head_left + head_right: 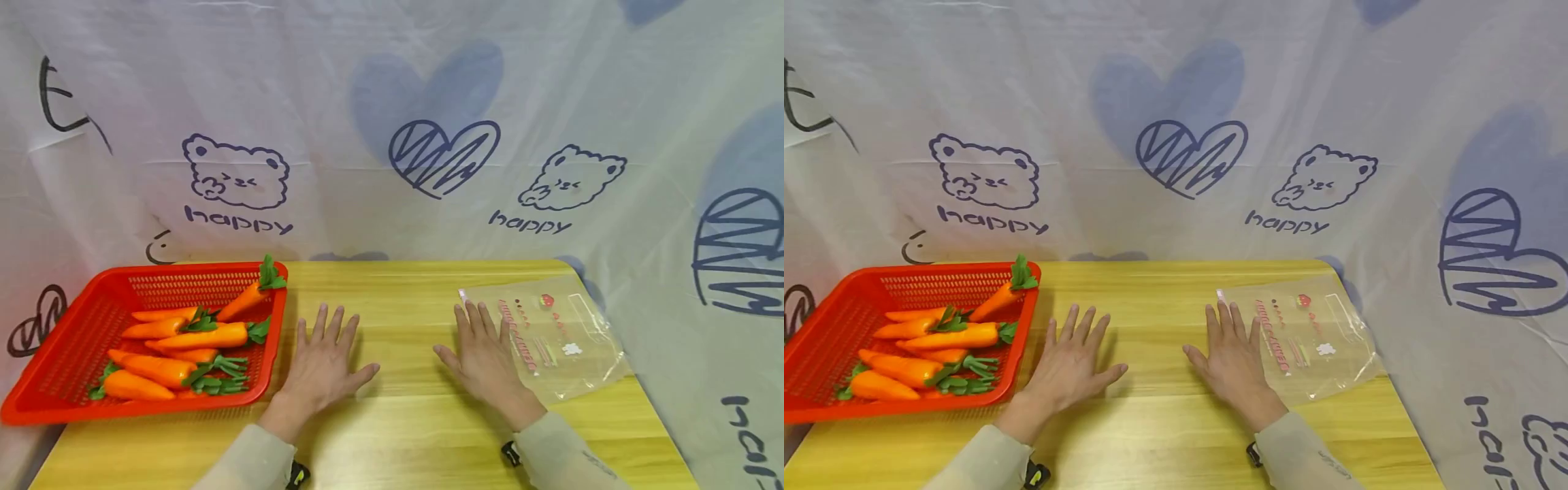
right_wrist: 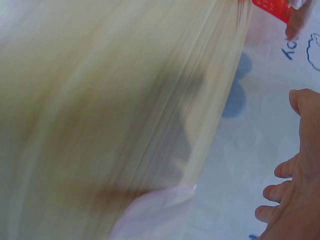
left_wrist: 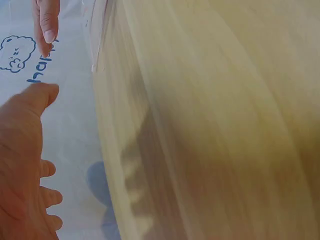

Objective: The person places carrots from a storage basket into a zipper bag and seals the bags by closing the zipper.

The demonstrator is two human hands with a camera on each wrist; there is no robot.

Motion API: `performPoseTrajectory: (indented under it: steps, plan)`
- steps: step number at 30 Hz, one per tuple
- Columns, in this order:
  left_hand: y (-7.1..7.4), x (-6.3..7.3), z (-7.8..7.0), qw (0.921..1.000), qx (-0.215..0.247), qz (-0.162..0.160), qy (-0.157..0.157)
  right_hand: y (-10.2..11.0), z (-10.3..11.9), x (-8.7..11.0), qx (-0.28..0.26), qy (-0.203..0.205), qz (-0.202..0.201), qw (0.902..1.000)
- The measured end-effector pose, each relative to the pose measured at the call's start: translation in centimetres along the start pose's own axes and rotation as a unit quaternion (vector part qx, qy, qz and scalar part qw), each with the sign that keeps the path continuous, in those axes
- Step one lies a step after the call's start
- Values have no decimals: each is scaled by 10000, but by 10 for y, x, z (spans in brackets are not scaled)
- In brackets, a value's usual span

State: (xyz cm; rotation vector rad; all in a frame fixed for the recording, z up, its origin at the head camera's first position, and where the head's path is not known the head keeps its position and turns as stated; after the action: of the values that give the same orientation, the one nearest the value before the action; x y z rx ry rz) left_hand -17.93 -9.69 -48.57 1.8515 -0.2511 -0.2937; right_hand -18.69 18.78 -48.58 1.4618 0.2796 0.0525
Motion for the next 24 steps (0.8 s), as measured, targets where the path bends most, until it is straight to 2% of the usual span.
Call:
performPoseTrajectory:
  steps: [7, 14, 19, 24]
  plan:
    - [-19, 0, -9, 9970, 679, 243, -269, -2, -37, 10, -125, -72, -39, 9999]
    - [-42, 4, -11, 9929, 1034, 570, -128, -10, -62, 22, -354, -550, 475, 9967]
    - [-48, 6, -11, 9915, 1103, 686, -43, -19, -63, 25, -591, -701, 890, 9918]
    - [-49, 6, -9, 9929, 1033, 589, -3, -27, -46, 22, -824, -711, 1114, 9878]
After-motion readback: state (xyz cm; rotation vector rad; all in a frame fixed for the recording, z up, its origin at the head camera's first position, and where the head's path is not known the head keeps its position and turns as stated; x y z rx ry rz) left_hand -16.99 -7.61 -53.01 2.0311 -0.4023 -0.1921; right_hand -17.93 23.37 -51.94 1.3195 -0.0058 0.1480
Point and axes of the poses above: each hand's wrist, its own x-axis away from the middle knuckle, its own y-axis out of the back of the hand, z = x × y, the point moved 4 cm from there along -x, towards the middle knuckle, and after that the axes turned 6 degrees about x, right-handed, at the moved point
